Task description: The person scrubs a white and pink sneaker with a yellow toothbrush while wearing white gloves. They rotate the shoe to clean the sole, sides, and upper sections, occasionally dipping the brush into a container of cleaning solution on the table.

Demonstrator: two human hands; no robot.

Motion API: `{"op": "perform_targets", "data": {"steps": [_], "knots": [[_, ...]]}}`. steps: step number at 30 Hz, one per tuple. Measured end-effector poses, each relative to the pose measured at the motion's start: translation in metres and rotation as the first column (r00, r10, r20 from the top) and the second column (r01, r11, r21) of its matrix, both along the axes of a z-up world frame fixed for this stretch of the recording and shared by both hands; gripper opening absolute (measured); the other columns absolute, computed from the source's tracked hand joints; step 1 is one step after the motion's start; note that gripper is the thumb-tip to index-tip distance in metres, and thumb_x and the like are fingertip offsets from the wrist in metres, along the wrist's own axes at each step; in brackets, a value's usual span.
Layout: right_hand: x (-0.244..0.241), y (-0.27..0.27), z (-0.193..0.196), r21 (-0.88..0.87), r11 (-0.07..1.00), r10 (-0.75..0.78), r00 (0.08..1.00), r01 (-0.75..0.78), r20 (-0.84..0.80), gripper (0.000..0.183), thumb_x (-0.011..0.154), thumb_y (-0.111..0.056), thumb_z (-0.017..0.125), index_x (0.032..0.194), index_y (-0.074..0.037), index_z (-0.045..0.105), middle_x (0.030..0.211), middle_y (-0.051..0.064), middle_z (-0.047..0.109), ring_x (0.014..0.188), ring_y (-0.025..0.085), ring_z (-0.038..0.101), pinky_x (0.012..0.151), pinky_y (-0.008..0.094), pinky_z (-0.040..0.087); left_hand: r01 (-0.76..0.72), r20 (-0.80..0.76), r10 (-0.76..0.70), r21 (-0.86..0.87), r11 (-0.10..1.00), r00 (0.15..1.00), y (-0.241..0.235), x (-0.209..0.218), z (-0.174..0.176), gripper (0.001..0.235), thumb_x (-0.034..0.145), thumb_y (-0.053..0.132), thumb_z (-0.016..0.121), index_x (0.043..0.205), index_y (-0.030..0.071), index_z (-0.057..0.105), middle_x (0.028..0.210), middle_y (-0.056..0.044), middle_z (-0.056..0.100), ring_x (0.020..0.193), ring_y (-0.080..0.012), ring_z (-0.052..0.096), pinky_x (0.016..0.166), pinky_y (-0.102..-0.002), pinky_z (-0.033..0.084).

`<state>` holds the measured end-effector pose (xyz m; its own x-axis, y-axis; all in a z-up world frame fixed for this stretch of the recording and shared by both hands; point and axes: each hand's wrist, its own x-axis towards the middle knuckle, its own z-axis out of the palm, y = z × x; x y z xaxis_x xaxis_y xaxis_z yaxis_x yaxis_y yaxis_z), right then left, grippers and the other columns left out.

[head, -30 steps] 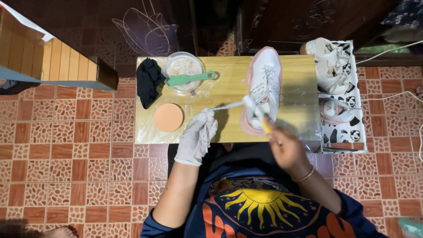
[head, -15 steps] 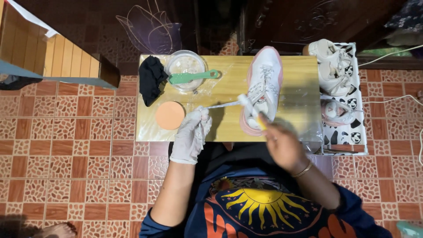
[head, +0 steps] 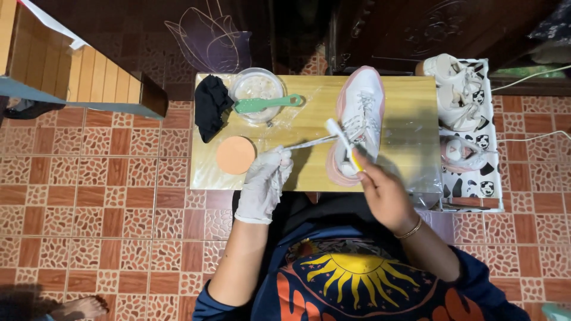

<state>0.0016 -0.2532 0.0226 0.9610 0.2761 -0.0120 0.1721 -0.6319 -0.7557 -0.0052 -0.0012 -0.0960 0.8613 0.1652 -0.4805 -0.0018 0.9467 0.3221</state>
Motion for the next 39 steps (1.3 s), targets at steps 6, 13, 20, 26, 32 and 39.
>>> {"op": "perform_targets", "data": {"steps": [6, 13, 20, 26, 32, 39], "knots": [[-0.027, 0.018, -0.024, -0.055, 0.994, 0.095, 0.995, -0.097, -0.036, 0.029, 0.096, -0.024, 0.063, 0.122, -0.022, 0.076, 0.111, 0.011, 0.078, 0.106, 0.032, 0.072, 0.087, 0.043, 0.060, 0.049, 0.012, -0.049, 0.007, 0.999, 0.999, -0.020, 0.001, 0.001, 0.022, 0.089, -0.012, 0.066, 0.111, -0.009, 0.070, 0.108, -0.026, 0.072, 0.099, -0.0342, 0.074, 0.097, -0.047, 0.061], [-0.019, 0.004, -0.029, -0.074, 0.983, 0.173, 0.980, -0.167, 0.094, 0.044, 0.100, -0.023, 0.054, 0.144, -0.026, 0.061, 0.122, 0.009, 0.073, 0.107, 0.032, 0.071, 0.088, 0.044, 0.059, 0.007, 0.035, -0.008, 0.034, 0.999, 0.999, -0.010, 0.001, 0.001, 0.019, 0.088, -0.014, 0.068, 0.105, -0.008, 0.072, 0.105, -0.025, 0.073, 0.100, -0.0379, 0.074, 0.096, -0.047, 0.062], [0.002, -0.024, -0.015, -0.103, 0.995, 0.006, 0.994, 0.006, 0.111, 0.047, 0.101, -0.011, 0.056, 0.146, -0.020, 0.061, 0.116, 0.016, 0.073, 0.108, 0.036, 0.069, 0.089, 0.045, 0.058, 0.081, -0.005, -0.082, 0.178, 0.981, 0.997, -0.008, -0.009, 0.002, 0.013, 0.088, -0.009, 0.071, 0.099, -0.002, 0.073, 0.106, -0.020, 0.075, 0.099, -0.0321, 0.075, 0.098, -0.046, 0.061], [0.005, -0.048, -0.004, -0.107, 0.994, 0.025, 1.000, -0.024, 0.012, 0.041, 0.094, -0.010, 0.065, 0.135, -0.013, 0.068, 0.110, 0.024, 0.073, 0.103, 0.044, 0.068, 0.088, 0.053, 0.056, 0.267, -0.129, -0.278, 0.796, 0.543, 0.952, 0.012, -0.013, 0.061, 0.046, 0.088, 0.013, 0.079, 0.127, 0.013, 0.056, 0.131, -0.023, 0.054, 0.130, -0.0303, 0.047, 0.116, -0.044, 0.036], [0.027, -0.133, 0.013, -0.077, 0.990, 0.121, 0.993, -0.121, -0.009, 0.050, 0.097, 0.008, 0.056, 0.145, -0.001, 0.056, 0.112, 0.011, 0.070, 0.051, 0.009, 0.043, 0.041, 0.023, 0.042, 0.315, -0.404, -0.254, 0.891, -0.326, 0.879, 0.013, -0.021, 0.095, 0.107, 0.080, 0.062, 0.064, 0.163, 0.025, 0.009, 0.168, -0.025, -0.010, 0.156, -0.0361, -0.011, 0.120, -0.058, 0.002], [0.030, -0.098, 0.025, -0.090, 0.973, -0.228, 0.956, 0.214, -0.186, 0.050, 0.104, -0.011, 0.048, 0.154, -0.014, 0.054, 0.067, 0.001, 0.039, 0.053, 0.012, 0.029, 0.046, 0.031, 0.027, -0.244, -0.224, -0.546, 0.715, -0.655, 0.808, -0.089, -0.025, 0.083, 0.066, 0.103, 0.051, 0.054, 0.160, 0.025, 0.033, 0.169, -0.026, 0.008, 0.157, -0.0502, 0.010, 0.127, -0.066, 0.010]]}}
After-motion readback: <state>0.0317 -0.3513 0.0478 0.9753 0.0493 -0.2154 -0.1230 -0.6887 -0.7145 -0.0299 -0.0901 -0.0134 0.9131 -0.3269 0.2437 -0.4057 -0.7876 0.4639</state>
